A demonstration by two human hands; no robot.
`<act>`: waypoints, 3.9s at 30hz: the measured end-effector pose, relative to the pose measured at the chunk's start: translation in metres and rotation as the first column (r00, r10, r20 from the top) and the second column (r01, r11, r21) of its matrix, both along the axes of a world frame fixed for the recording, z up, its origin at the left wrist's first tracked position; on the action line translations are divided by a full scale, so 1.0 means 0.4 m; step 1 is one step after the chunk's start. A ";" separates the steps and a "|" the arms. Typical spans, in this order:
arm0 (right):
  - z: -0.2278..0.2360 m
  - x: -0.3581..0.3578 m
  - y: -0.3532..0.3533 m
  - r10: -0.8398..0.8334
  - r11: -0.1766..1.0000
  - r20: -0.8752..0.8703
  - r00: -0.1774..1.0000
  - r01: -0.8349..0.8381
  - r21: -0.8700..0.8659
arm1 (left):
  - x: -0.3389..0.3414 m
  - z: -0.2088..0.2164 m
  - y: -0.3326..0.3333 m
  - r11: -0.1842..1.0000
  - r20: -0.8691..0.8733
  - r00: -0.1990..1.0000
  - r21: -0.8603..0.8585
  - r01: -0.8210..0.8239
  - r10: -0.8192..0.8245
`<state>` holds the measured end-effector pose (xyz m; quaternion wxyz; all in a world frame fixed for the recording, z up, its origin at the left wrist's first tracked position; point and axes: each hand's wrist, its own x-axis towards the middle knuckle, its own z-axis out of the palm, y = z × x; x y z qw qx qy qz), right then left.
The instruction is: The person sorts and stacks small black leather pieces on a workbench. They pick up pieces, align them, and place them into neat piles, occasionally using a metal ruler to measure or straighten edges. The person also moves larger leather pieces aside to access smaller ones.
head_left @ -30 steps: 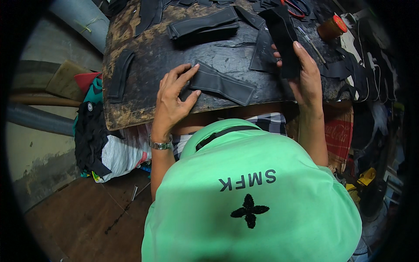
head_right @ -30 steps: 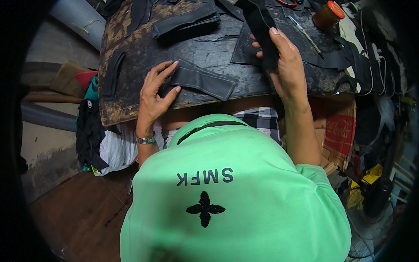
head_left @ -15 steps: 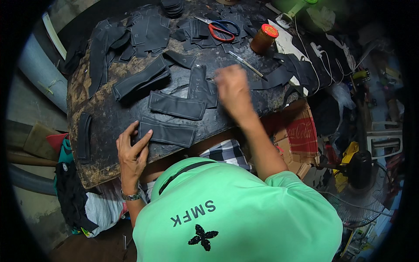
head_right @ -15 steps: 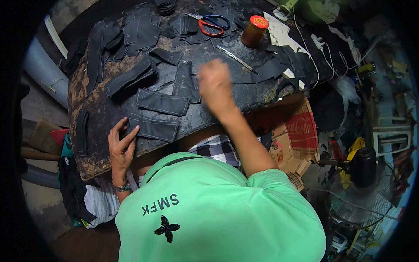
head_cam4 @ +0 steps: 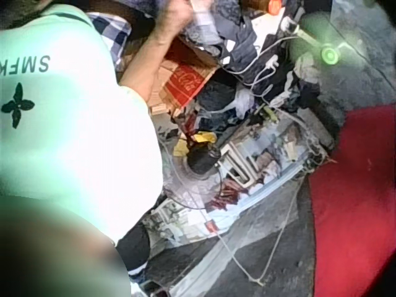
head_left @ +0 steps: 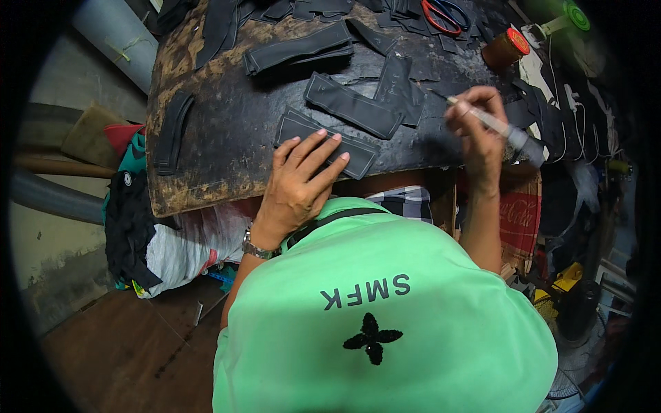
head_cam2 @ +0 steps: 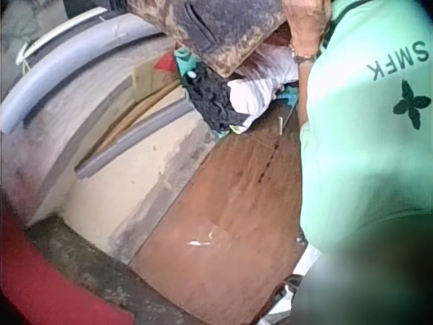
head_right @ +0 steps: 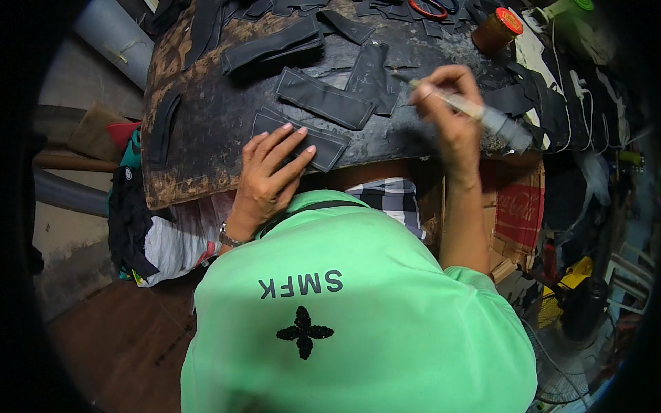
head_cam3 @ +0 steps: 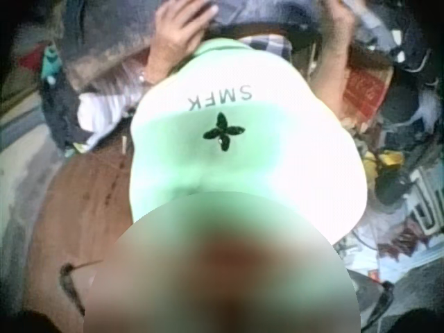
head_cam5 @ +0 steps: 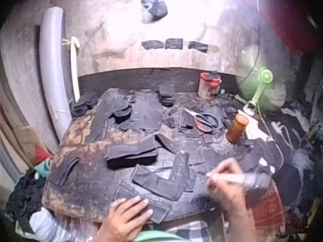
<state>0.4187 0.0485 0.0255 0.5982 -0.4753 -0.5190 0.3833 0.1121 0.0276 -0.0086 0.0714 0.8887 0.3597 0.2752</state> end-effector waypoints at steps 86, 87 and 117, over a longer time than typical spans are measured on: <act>-0.076 -0.182 0.012 0.250 0.950 0.337 0.908 -0.297 0.095 | 0.003 -0.006 0.028 0.993 -0.065 0.994 -0.070 -0.094 0.089; -0.079 -0.183 0.011 0.235 0.958 0.308 0.922 -0.274 0.090 | 0.003 -0.008 0.029 0.994 -0.062 0.994 -0.064 -0.090 0.086; -0.005 -0.226 0.069 0.164 0.940 0.730 0.663 -0.330 0.088 | -0.186 0.062 0.086 0.932 0.359 0.882 -0.303 -0.201 0.306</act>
